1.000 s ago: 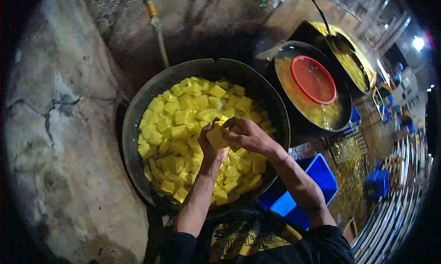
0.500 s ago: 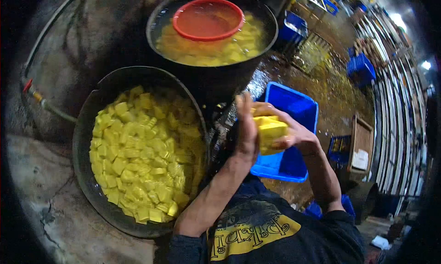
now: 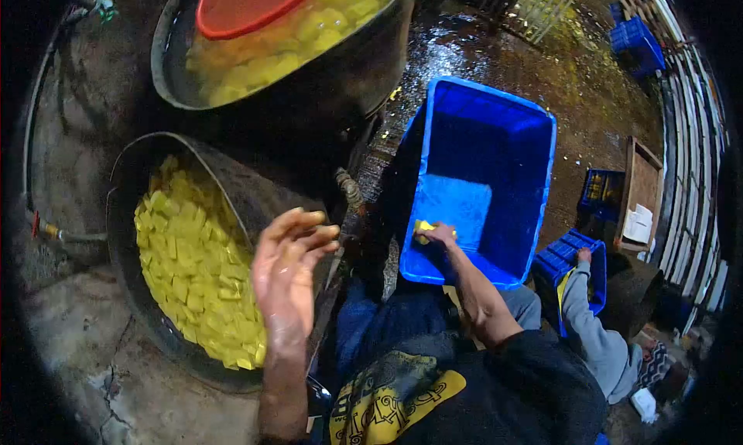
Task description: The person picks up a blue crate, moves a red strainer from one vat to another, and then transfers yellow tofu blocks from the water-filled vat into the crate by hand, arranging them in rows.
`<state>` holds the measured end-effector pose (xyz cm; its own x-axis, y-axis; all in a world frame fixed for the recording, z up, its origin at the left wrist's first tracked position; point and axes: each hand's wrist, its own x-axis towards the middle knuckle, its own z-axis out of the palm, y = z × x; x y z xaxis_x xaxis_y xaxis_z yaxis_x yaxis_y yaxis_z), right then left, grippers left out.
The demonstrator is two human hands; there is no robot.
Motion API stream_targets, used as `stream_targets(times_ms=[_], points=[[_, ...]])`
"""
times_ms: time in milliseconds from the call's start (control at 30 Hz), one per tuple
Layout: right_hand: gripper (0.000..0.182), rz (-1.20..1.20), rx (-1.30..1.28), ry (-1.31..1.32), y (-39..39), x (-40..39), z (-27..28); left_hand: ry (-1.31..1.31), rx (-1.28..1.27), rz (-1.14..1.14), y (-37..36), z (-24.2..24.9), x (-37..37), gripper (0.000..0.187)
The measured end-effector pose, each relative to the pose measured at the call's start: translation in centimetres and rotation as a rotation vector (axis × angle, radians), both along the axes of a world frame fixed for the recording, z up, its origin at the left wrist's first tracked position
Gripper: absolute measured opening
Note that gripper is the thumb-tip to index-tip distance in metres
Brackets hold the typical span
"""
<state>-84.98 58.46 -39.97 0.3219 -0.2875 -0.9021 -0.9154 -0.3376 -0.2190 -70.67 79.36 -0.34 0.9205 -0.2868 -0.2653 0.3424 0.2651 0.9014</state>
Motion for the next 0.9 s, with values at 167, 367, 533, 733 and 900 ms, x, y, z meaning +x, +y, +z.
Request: stream_targets(times_ms=[167,367,533,733,900], points=[[0.071,-0.101,0.466,-0.141,0.3,-1.8,-4.0,-0.211,0.133,0.251,6.7,3.7,0.2,0.04],[0.053,0.227,-0.391,-0.639,-4.2,3.5,7.3,-0.083,0.793,0.266,18.0,1.5,-0.1,0.041],[0.029,0.29,0.135,-1.287,12.9,15.8,39.1,-0.291,1.31,-0.103,21.5,-8.7,-2.6,0.035],[0.032,1.486,0.081,-1.277,27.6,22.6,35.6,-0.204,1.3,-0.599,20.9,-9.2,-2.0,0.028],[0.029,1.968,-0.104,-1.019,30.0,24.9,28.8,-0.268,1.319,-0.517,22.5,-11.9,-2.3,0.026]])
